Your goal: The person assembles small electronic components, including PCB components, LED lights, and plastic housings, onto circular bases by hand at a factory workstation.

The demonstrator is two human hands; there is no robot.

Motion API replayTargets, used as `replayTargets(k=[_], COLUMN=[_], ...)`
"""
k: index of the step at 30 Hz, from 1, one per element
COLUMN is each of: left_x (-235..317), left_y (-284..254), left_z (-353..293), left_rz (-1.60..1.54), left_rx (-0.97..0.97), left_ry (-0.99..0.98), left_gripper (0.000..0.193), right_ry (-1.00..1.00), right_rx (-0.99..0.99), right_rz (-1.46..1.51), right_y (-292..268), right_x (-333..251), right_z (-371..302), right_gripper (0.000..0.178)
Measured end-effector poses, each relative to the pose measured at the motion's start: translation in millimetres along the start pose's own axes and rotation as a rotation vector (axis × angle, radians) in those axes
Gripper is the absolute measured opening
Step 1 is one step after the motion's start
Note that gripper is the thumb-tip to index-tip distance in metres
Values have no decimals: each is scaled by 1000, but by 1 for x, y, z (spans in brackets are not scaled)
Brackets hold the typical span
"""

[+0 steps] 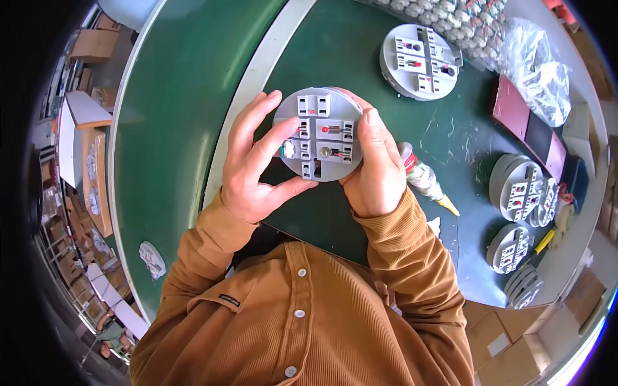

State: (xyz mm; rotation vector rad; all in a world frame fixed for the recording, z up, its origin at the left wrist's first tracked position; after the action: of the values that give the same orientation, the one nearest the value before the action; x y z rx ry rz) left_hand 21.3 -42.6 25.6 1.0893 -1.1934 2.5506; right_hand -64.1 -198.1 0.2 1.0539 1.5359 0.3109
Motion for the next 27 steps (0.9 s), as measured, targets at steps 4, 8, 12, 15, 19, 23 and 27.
replayTargets(k=[4,8,12,15,19,23,27], left_x=[-6,-8,-3,8,7,5,8], left_y=[4,8,6,2,-2,-2,-12], left_z=[-3,-1,3,7,11,15,17], left_rz=[-45,-159,-138,106,103,17,10], left_rx=[-22,-24,27,-33,-104,-131,-49], left_ry=[-64,-132,-122,49,74,63,82], left_gripper=[80,77,73,67,64,58,46], right_ry=[-9,8,8,1,26,49,76], right_rx=[14,14,16,63,97,113,106], right_rz=[-29,-56,-32,-40,-57,-75,-102], right_y=[-3,-5,-3,-1,-3,-3,2], right_x=[3,2,2,2,2,0,-4], right_z=[2,5,5,7,7,4,-1], right_gripper=[56,58,58,57,56,55,56])
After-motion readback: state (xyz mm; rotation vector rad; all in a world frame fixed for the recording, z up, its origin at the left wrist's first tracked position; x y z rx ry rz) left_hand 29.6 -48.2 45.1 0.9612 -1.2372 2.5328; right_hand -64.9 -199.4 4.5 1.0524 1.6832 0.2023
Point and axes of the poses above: each hand's wrist, its own z-axis towards the middle knuckle, its own y-axis out of the palm, x = y × z, the point moved 4 cm from there along z, towards the middle knuckle, and after that the axes turned 3 degrees about -y, right-handed, at the moved point
